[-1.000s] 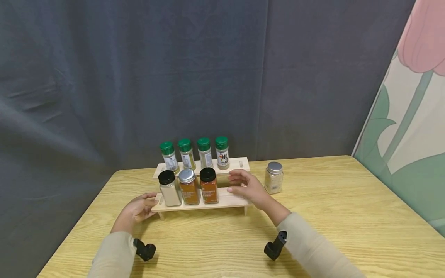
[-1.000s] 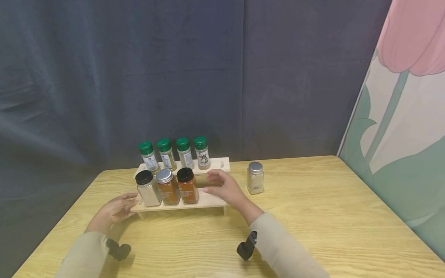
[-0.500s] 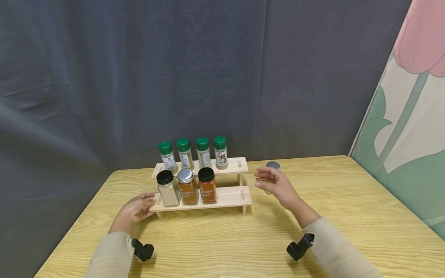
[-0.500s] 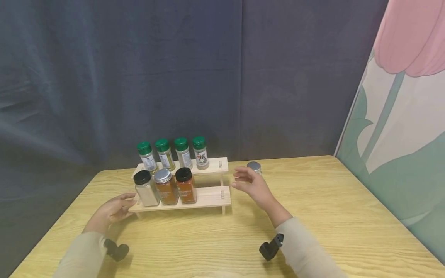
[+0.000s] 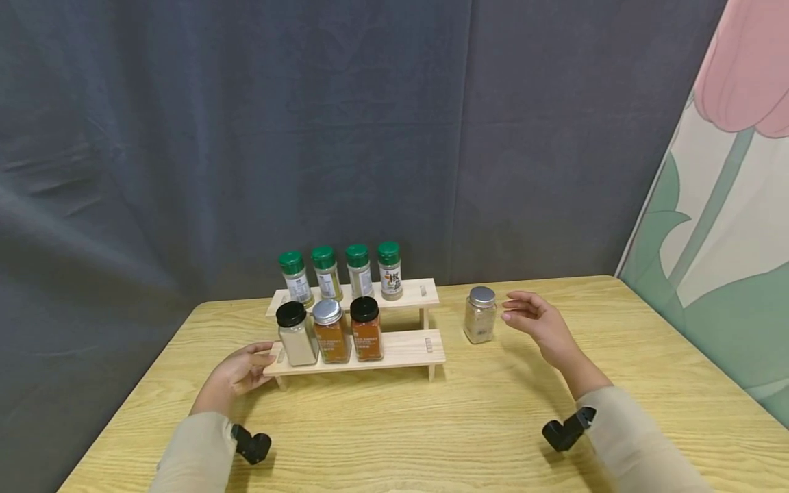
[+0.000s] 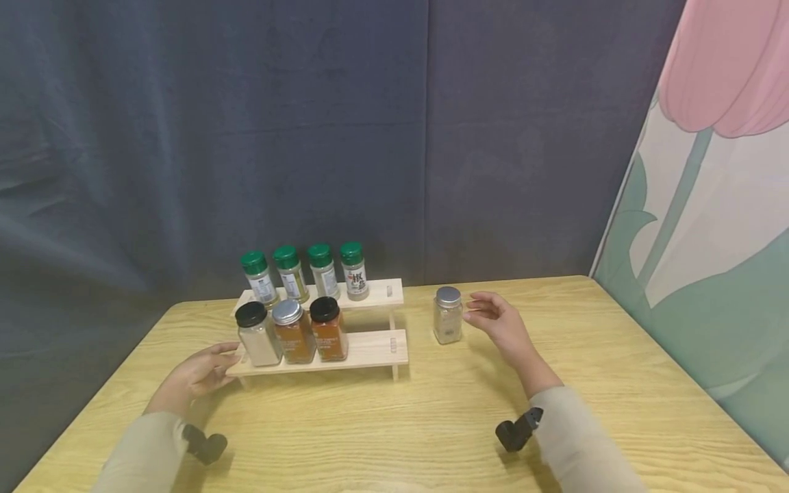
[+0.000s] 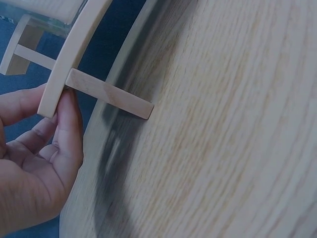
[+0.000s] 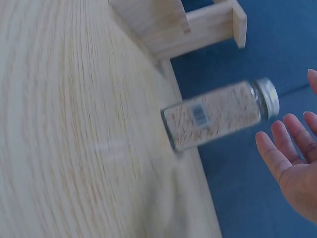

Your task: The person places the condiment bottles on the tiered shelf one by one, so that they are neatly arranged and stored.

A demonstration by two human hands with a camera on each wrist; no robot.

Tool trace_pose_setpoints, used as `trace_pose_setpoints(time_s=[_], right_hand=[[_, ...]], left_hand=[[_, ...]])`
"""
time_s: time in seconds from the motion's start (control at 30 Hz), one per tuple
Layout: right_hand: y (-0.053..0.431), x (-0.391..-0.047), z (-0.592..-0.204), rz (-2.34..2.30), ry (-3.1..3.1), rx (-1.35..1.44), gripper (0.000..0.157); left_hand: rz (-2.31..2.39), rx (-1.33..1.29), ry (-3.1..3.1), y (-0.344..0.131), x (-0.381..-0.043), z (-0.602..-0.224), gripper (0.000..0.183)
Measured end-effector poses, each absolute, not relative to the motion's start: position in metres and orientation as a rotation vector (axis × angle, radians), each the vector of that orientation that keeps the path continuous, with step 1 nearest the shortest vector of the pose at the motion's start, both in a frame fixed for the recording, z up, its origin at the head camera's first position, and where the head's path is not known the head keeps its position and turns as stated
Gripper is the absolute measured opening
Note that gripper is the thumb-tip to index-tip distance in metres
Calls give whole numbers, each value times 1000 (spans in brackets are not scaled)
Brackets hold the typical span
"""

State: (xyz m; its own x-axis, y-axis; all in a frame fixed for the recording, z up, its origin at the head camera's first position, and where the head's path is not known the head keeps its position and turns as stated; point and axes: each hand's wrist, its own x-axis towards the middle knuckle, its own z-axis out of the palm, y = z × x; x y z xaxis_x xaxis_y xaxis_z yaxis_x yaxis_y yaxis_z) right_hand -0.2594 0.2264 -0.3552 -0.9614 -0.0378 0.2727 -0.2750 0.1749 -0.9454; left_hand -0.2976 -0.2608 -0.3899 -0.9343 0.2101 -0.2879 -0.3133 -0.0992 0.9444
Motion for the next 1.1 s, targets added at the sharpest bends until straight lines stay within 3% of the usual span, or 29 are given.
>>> trace_pose_setpoints(time_s=[1.1], right_hand=[[231, -317, -383, 1961, -2465, 286, 68]], left_hand=[[2130, -115, 1796, -262, -297, -390, 57]])
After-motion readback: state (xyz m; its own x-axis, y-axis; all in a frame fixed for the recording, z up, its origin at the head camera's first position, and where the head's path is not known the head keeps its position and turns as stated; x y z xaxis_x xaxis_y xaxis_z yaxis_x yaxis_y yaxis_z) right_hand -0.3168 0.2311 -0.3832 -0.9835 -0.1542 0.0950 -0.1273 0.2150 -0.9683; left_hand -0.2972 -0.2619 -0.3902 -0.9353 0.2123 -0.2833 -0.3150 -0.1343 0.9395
